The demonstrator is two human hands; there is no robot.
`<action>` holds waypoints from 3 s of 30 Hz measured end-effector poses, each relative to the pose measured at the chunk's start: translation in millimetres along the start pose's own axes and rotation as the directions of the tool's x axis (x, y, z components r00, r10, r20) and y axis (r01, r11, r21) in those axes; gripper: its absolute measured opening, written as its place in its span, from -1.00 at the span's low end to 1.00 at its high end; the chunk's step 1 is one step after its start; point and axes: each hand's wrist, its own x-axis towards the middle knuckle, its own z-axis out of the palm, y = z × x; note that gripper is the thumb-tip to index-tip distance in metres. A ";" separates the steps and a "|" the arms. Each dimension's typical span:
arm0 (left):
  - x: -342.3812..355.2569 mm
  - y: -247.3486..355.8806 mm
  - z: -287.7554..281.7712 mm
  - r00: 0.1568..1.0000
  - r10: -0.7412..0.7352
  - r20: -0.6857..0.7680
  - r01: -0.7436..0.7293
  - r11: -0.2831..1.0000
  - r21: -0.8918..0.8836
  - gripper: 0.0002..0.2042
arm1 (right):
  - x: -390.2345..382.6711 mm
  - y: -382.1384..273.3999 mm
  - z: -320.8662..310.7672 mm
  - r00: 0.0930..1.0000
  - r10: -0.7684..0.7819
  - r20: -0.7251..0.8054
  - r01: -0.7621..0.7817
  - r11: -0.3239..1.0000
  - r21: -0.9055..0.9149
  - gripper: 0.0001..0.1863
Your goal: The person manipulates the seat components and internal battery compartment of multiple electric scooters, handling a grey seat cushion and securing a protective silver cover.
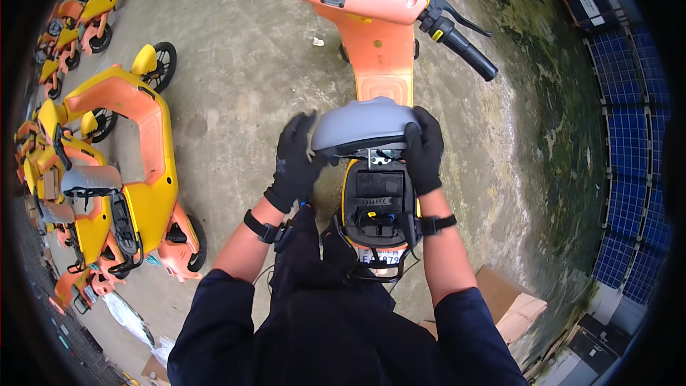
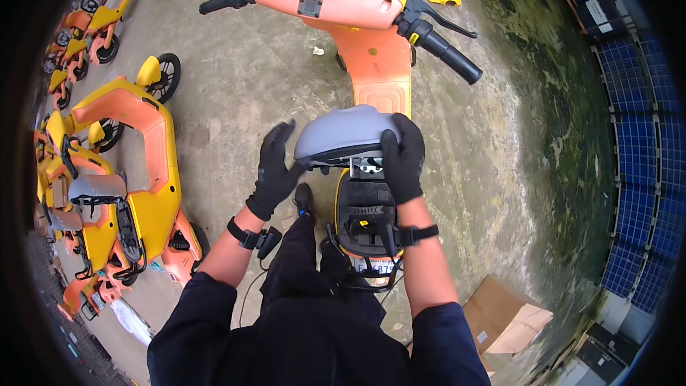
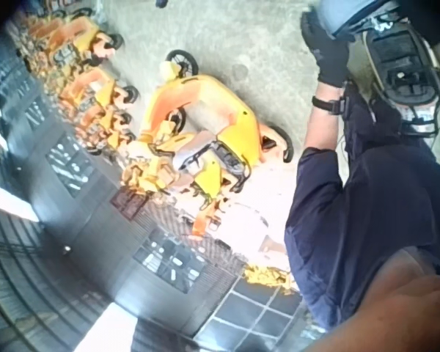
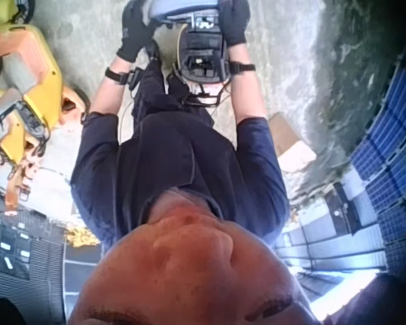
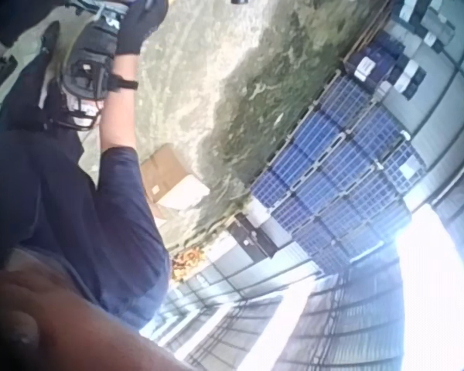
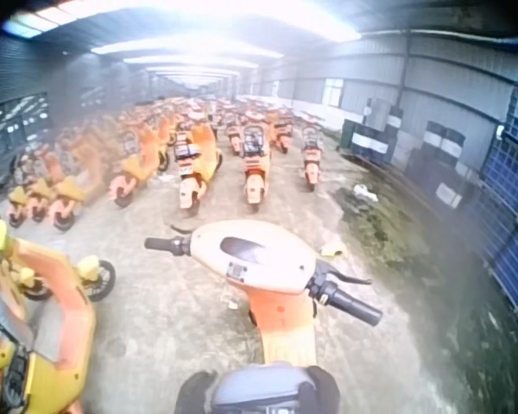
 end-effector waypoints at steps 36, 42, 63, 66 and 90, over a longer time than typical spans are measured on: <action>-247.3 -38.3 138.2 0.080 -0.260 0.962 0.721 -0.651 -0.236 -0.43 | -247.6 44.4 -93.9 0.157 0.966 0.207 -0.976 0.119 0.184 -0.33; -297.7 -56.5 185.5 0.228 -0.349 0.909 0.765 -0.514 -0.389 -0.48 | -261.8 87.6 -100.4 0.049 0.994 0.100 -0.998 0.053 -0.034 -0.37; -145.9 -6.5 62.6 0.576 -0.404 0.711 0.783 0.024 -0.621 -0.43 | -133.5 8.8 -92.6 0.145 0.974 0.173 -0.942 0.190 -0.276 -0.19; -138.9 -29.9 74.0 0.591 -0.344 0.730 0.784 0.030 -0.620 -0.54 | -130.9 13.1 -94.9 0.312 0.900 0.305 -0.901 0.382 -0.205 -0.20; 17.8 103.8 30.7 0.914 0.404 0.040 -0.406 0.908 0.102 -0.54 | -22.4 10.7 -15.0 0.369 0.731 0.574 -0.608 -0.277 0.744 -0.67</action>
